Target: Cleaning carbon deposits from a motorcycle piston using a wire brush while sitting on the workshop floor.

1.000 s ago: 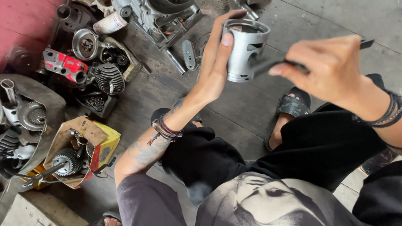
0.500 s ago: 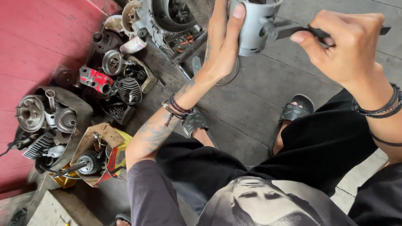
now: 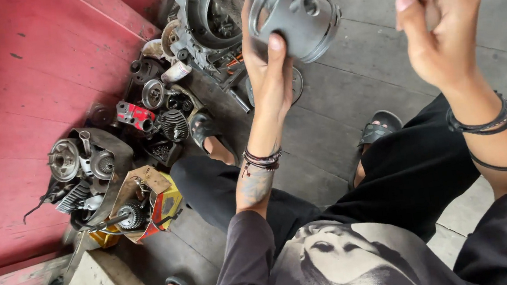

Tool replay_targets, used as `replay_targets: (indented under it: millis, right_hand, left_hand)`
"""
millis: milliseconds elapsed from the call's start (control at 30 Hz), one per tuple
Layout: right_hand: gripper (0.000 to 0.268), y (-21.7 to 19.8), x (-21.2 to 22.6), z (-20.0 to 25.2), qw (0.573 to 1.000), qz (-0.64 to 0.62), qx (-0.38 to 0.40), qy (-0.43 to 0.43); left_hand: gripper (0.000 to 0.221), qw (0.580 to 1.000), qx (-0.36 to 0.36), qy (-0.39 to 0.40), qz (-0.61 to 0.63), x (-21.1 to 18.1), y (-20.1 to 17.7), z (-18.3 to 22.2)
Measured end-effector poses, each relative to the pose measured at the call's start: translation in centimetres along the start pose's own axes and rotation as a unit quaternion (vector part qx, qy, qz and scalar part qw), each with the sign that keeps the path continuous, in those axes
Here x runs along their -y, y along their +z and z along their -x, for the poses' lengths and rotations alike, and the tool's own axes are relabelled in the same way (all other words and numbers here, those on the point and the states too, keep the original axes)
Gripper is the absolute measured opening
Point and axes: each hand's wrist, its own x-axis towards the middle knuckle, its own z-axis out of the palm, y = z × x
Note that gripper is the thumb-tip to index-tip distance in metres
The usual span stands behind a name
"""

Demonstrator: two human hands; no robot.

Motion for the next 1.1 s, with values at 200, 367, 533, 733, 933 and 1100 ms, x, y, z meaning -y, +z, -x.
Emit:
replay_targets:
  millis: [200, 367, 533, 733, 933, 1100]
  right_hand:
    - [0.024, 2.2, 3.8, -0.5, 0.986, -0.007, 0.140, 0.086]
    - [0.019, 3.3, 6.0, -1.6, 0.949, 0.203, 0.240, 0.032]
    - [0.012, 2.5, 4.1, -2.3, 0.943, 0.248, 0.219, -0.023]
    - [0.021, 3.7, -3.1, -3.3, 0.965, 0.165, 0.205, -0.011]
    - [0.011, 4.4, -3.5, -1.7, 0.953, 0.131, 0.258, 0.086]
    - [0.008, 3.1, -3.6, -1.2, 0.940, 0.213, 0.253, 0.076]
  left_hand:
    - [0.063, 0.926, -0.082, -0.109, 0.352, 1.3, -2.6, 2.3]
    - [0.070, 0.878, -0.104, -0.159, 0.440, 1.8, -3.2, 3.1]
    - [0.083, 0.889, -0.230, -0.254, 0.303, 1.6, -2.6, 4.1]
    - [0.072, 0.905, -0.155, -0.221, 0.330, 4.9, -3.4, 4.9]
    - [0.068, 0.863, -0.214, -0.288, 0.355, 8.4, -4.2, 5.5]
    - [0.066, 0.866, -0.199, -0.301, 0.345, 10.6, -3.8, 9.1]
